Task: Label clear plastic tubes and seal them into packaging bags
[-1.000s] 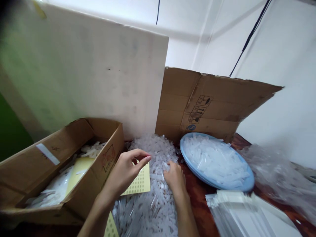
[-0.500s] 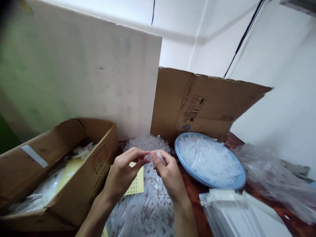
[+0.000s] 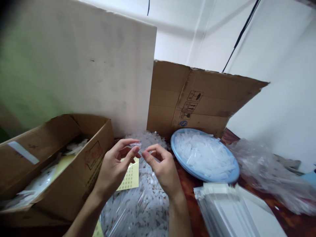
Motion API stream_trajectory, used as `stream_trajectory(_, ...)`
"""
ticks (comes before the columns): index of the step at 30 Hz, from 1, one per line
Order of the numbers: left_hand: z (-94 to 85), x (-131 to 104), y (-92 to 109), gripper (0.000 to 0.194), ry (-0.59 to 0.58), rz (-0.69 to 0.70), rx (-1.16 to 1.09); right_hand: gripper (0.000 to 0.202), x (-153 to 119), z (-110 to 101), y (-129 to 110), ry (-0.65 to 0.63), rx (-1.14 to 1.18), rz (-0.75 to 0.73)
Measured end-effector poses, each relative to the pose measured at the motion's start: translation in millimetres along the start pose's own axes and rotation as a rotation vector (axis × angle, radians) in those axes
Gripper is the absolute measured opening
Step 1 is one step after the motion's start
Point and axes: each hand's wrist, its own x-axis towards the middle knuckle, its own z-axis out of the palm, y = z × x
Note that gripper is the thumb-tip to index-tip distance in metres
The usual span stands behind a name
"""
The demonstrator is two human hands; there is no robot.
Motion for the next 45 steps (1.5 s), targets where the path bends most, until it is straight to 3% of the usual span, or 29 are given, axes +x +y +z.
stream_trajectory(5,6.4,-2.8,2.1,0.021,-0.041,-0.011,0.054,0.027,-0.4,6.6,-6.5,-0.021,0.016,-0.013)
stream_trajectory(11,0.8,-4.1,5.0,0.027,0.054,-0.011,0.026,0.026,-0.3,3.7,-0.9,0.048,-0.023,-0.012)
stream_trajectory(18,1.4,-1.1,-0.7,0.021,-0.117,0.122,0.080,0.021,-1.2,-3.5,-2.2,0.073,-0.140,-0.087)
stream_trajectory(27,6.4,-4.4,3.3,0.020,-0.147,0.046,0.072,0.027,-7.6,-16.2,-5.5,0.036,-0.034,-0.071)
stream_trajectory(31,4.1,-2.8,1.7,0.016,-0.186,0.096,0.083,0.025,-6.1,-19.0,-6.2,0.090,-0.019,-0.056)
stream_trajectory(34,3.5,-1.8,1.5,0.013,-0.227,0.146,0.112,0.025,-5.0,-17.4,-9.1,0.058,-0.028,-0.010)
stream_trajectory(37,5.5,-2.4,2.6,0.013,-0.196,0.098,0.086,0.023,-4.4,-15.1,-11.8,0.036,-0.034,0.008)
stream_trajectory(41,8.3,-2.8,0.3,0.016,-0.106,0.009,0.084,0.027,-3.9,-16.9,-13.4,0.119,-0.049,-0.105)
stream_trajectory(45,8.1,-1.5,-3.0,0.017,-0.073,0.007,0.067,0.019,-3.9,-21.1,-13.1,0.121,-0.052,-0.137)
